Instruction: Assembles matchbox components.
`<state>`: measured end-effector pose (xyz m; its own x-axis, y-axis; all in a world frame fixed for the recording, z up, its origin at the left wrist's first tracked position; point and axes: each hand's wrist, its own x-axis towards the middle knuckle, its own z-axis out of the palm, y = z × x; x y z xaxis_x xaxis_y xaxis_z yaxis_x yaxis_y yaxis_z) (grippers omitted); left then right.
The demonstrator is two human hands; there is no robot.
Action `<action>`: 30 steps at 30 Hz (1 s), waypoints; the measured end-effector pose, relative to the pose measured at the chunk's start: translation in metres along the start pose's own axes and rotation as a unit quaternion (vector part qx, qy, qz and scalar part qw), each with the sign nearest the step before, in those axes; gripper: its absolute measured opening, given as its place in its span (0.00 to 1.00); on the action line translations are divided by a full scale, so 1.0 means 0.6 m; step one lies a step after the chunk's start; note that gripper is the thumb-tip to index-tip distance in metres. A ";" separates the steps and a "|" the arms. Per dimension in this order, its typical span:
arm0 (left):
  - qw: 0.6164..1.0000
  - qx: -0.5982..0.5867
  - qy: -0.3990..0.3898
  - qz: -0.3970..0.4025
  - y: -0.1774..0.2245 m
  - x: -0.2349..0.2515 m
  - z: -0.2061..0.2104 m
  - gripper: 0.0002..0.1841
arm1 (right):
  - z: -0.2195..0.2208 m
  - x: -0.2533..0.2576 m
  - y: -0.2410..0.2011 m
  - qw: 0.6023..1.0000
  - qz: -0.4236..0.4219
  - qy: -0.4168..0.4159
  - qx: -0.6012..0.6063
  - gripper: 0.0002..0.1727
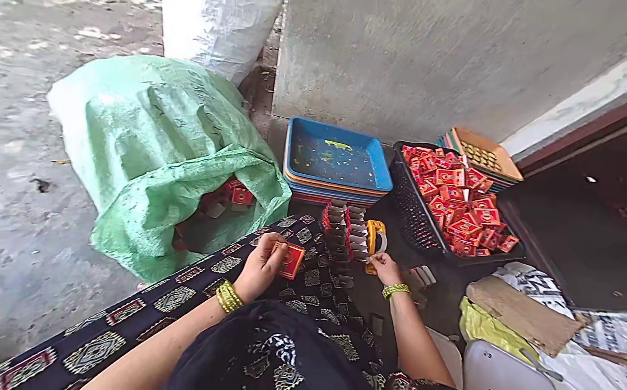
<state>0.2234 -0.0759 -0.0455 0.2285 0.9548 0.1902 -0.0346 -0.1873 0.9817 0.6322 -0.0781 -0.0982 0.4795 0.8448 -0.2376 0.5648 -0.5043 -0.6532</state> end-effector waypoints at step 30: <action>0.990 0.060 0.002 0.131 -0.009 -0.006 -0.002 0.33 | 0.145 -0.229 -0.327 0.892 -0.136 -0.212 0.375 0.22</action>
<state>0.2215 -0.0782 -0.0515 0.2225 0.8710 0.4379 0.0242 -0.4540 0.8907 0.3974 -0.0796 0.0000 0.0053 0.9896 -0.1437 -0.0631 -0.1431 -0.9877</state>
